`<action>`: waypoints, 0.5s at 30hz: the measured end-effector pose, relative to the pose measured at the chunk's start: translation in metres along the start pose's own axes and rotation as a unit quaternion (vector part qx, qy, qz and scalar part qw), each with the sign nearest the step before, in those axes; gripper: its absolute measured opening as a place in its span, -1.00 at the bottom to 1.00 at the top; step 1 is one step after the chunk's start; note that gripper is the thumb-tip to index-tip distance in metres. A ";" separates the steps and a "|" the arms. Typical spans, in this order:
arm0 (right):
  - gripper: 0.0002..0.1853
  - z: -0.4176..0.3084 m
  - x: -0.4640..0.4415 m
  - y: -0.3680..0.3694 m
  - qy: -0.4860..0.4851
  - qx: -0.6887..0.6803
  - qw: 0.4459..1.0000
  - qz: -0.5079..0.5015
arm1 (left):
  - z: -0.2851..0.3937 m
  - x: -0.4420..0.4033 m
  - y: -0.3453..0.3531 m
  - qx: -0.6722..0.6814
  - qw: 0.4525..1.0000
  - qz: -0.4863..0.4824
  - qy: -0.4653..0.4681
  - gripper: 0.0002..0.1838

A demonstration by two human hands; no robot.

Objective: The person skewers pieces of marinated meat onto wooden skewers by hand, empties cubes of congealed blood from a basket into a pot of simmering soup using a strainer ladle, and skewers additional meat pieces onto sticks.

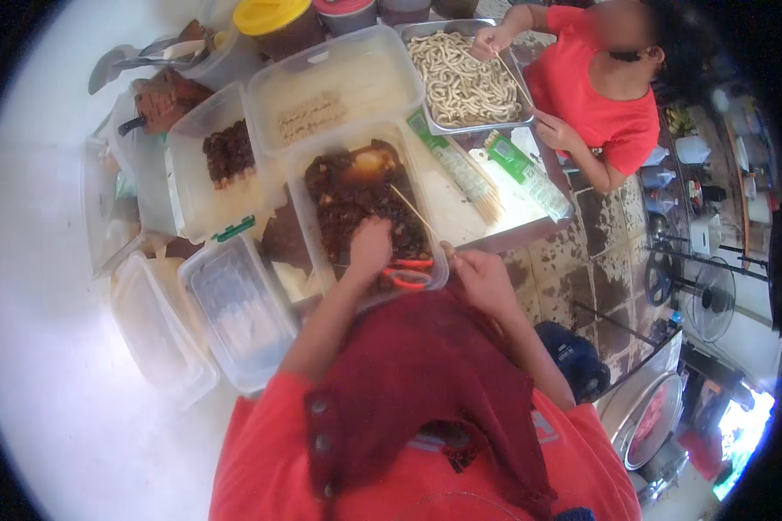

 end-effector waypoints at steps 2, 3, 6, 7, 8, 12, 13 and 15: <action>-0.78 0.002 0.000 0.002 0.002 -0.025 1.000 0.003 | 0.005 0.004 0.012 -0.016 0.999 0.007 0.028 -0.72; -0.78 0.003 0.001 0.001 0.004 -0.037 0.999 0.006 | 0.005 0.003 0.016 -0.017 0.999 0.036 0.029 -0.76; -0.77 -0.001 0.000 -0.003 0.014 -0.020 1.000 -0.013 | 0.000 -0.002 0.020 0.031 0.999 -0.018 -0.025 -0.76; -0.77 0.000 0.001 -0.003 0.010 -0.025 1.000 -0.006 | -0.003 -0.004 0.019 0.046 0.997 -0.042 -0.036 -0.75; -0.77 0.001 0.002 -0.003 0.007 -0.029 1.000 0.001 | -0.003 -0.007 0.013 0.061 0.995 -0.066 -0.047 -0.74; -0.75 0.005 0.004 -0.002 0.011 -0.031 0.999 -0.003 | 0.015 0.000 -0.004 0.042 0.998 0.040 -0.026 -0.72; -0.75 0.004 0.004 -0.001 0.011 -0.036 0.999 -0.006 | 0.016 -0.002 -0.002 0.014 1.000 0.005 -0.014 -0.62; -0.74 -0.003 0.004 -0.004 0.012 -0.044 0.999 -0.008 | 0.014 -0.012 0.013 -0.039 0.997 -0.066 0.013 -0.41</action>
Point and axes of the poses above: each hand's wrist, its own x-axis away from the middle knuckle, its own y-axis out of the palm, z = x × y, the point moved 2 cm from there along -x, towards the middle knuckle, and after that the axes turned 10 degrees about z, right-handed, at the moved point
